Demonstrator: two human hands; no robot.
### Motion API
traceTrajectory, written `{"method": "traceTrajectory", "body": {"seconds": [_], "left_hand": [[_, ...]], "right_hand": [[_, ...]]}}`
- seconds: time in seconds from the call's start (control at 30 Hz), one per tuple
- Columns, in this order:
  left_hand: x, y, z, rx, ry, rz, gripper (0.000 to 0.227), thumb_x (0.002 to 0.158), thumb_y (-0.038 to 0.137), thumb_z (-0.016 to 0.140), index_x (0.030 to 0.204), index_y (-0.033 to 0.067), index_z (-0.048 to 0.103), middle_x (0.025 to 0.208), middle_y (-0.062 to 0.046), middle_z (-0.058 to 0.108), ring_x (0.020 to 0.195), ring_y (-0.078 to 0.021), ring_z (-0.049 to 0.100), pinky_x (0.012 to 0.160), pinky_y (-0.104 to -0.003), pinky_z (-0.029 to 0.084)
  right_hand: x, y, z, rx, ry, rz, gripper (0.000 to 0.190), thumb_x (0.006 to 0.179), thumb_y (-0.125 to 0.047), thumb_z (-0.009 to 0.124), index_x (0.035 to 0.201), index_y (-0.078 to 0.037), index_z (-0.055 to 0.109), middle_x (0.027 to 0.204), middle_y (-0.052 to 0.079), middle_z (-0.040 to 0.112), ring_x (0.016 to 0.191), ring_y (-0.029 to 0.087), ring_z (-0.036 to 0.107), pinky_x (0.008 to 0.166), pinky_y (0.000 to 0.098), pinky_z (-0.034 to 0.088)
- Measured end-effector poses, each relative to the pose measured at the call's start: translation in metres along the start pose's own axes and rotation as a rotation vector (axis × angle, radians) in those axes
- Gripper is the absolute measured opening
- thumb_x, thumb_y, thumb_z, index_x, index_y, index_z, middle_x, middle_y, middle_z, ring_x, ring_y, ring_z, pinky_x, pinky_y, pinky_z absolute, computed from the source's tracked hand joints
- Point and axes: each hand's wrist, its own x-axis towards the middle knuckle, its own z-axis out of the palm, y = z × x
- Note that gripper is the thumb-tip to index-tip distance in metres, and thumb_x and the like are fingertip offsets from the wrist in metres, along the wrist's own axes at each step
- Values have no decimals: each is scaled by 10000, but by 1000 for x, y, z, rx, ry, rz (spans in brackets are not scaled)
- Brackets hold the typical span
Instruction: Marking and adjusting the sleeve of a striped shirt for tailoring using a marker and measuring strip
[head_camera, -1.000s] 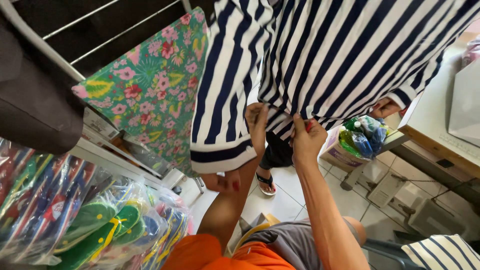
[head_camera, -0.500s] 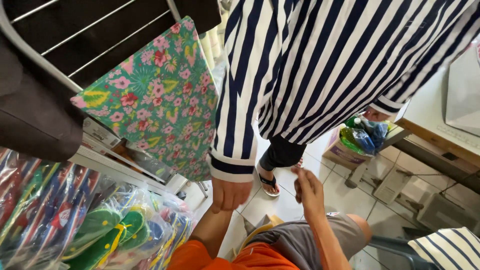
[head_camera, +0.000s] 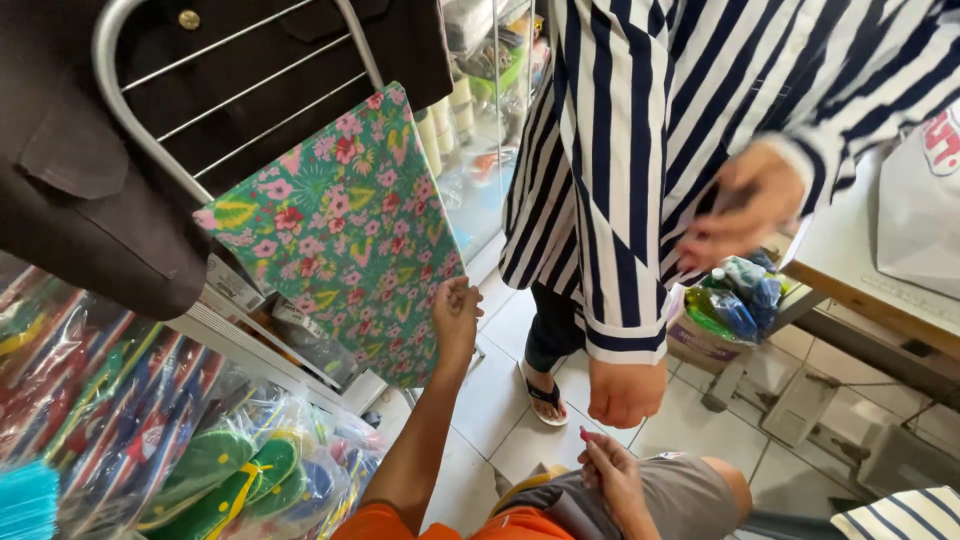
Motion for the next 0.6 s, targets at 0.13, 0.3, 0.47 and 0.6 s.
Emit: {"method": "traceTrajectory", "body": {"seconds": [0.13, 0.3, 0.47, 0.6], "left_hand": [[-4, 3, 7, -29, -21, -1, 221, 956, 153, 641, 1166, 84, 642, 853, -71, 701, 651, -135, 607, 614, -270, 496], [-12, 24, 24, -32, -132, 96, 137, 970, 177, 663, 1052, 68, 682, 787, -66, 687, 646, -125, 606, 607, -252, 497], [-32, 63, 36, -42, -241, 287, 138, 987, 168, 660, 1009, 45, 719, 739, -47, 686, 640, -98, 592, 603, -228, 504], [-30, 71, 41, -107, -280, 252, 125, 992, 147, 659, 1045, 52, 721, 755, -40, 671, 687, -89, 599, 642, -219, 506]], "right_hand": [[9, 14, -14, 15, 16, -22, 245, 978, -97, 644, 1135, 84, 695, 719, 202, 659, 461, 208, 527, 407, 275, 394], [12, 18, -19, 28, -6, -4, 243, 985, -105, 639, 1148, 70, 679, 731, 183, 659, 492, 195, 539, 430, 270, 398], [9, 15, -21, 26, -18, -8, 258, 990, -112, 635, 1160, 81, 666, 755, 173, 667, 498, 183, 551, 442, 256, 396], [1, 7, -17, 36, 12, 27, 233, 994, -104, 639, 1153, 60, 678, 759, 161, 670, 547, 179, 579, 473, 260, 420]]}}
